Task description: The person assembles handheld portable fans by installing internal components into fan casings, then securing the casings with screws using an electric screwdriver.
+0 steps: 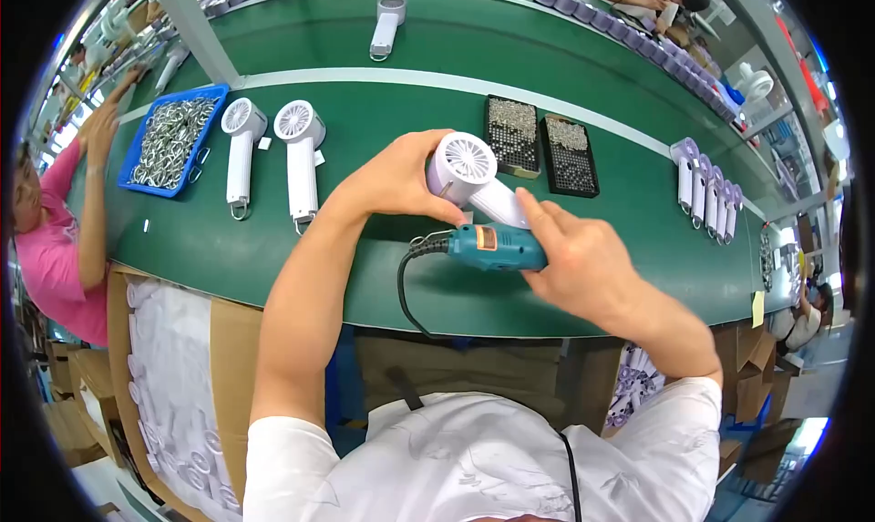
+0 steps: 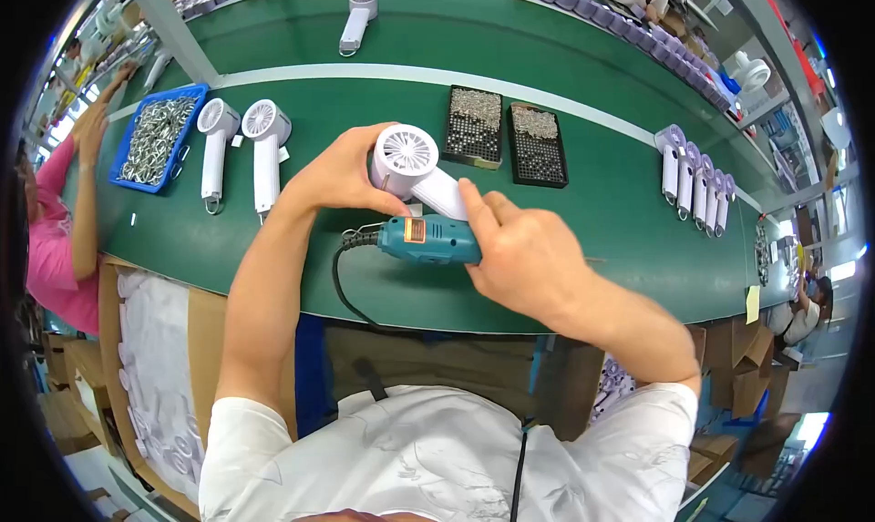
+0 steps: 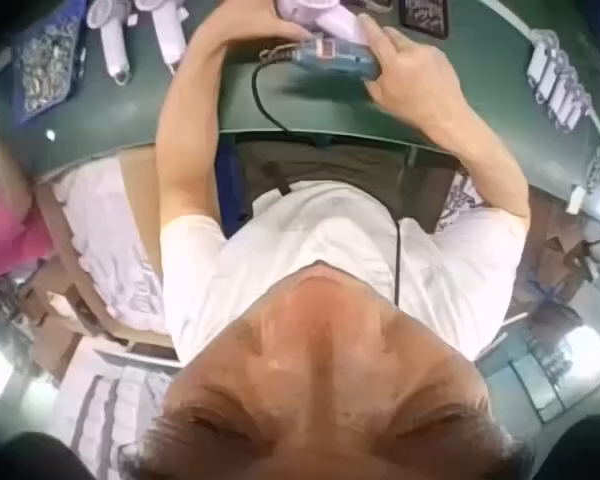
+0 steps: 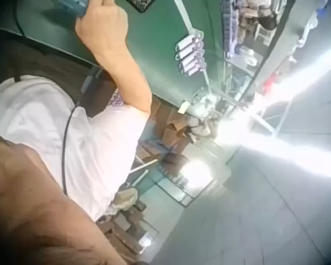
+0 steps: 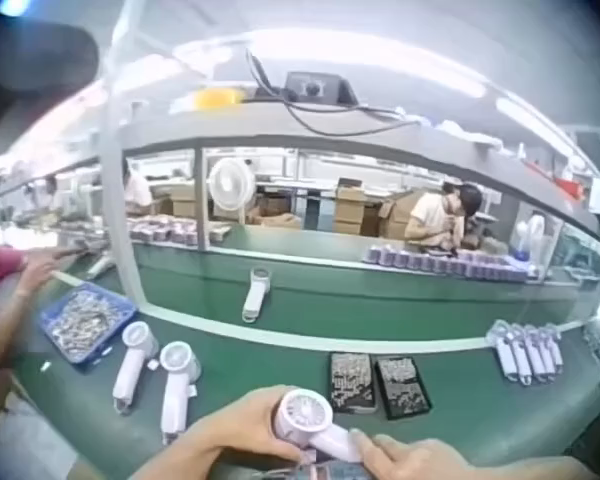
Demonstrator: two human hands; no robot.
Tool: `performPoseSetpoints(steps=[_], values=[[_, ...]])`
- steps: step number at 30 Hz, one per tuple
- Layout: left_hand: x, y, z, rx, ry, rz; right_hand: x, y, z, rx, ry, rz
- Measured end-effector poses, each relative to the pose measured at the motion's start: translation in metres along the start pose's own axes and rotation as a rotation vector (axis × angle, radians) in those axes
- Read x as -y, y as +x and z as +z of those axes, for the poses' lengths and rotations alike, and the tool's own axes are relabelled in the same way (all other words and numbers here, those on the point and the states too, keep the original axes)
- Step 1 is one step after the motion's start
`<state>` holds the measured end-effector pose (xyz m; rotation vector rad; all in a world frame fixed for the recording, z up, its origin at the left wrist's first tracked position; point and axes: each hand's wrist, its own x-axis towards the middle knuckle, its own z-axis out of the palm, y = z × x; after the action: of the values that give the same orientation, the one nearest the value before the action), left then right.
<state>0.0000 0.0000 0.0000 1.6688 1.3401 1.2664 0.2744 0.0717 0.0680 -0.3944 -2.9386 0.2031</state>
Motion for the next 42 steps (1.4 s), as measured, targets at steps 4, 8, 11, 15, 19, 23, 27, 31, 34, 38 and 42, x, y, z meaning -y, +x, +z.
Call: performPoseSetpoints(steps=[4, 8, 11, 15, 19, 23, 27, 31, 34, 38, 42], values=[[0.005, -0.001, -0.003, 0.035, 0.138, 0.005, 0.008, -0.004, 0.026, -0.070, -0.035, 0.023], [0.008, -0.006, -0.009, 0.060, 0.156, -0.026, 0.010, -0.002, 0.033, -0.071, -0.006, -0.048], [0.017, -0.003, -0.013, 0.054, 0.166, -0.008, -0.006, 0.014, 0.025, -0.325, 0.226, -0.149], [0.012, -0.003, -0.015, 0.099, 0.099, -0.098, -0.027, 0.048, -0.003, -0.704, 0.916, -0.065], [0.018, 0.003, -0.011, 0.132, -0.058, -0.168, -0.069, 0.092, -0.021, -0.899, 1.532, -0.174], [0.029, 0.005, -0.009, 0.101, -0.097, -0.183, -0.080, 0.126, -0.003, -0.995, 1.472, 0.007], [0.026, 0.009, -0.004, 0.046, -0.134, -0.179, -0.097, 0.129, 0.022, -0.942, 1.430, 0.006], [0.020, 0.007, 0.000, -0.025, -0.085, -0.214, -0.100, 0.128, 0.032, -0.886, 1.404, -0.017], [0.020, 0.006, 0.001, -0.052, -0.043, -0.242, -0.090, 0.130, 0.028, -0.892, 1.388, 0.087], [0.026, 0.005, 0.002, -0.094, 0.043, -0.144, -0.087, 0.131, 0.029, -0.891, 1.342, 0.164], [0.027, 0.005, 0.002, -0.091, 0.036, -0.146, -0.087, 0.132, 0.034, -0.891, 1.315, 0.176]])
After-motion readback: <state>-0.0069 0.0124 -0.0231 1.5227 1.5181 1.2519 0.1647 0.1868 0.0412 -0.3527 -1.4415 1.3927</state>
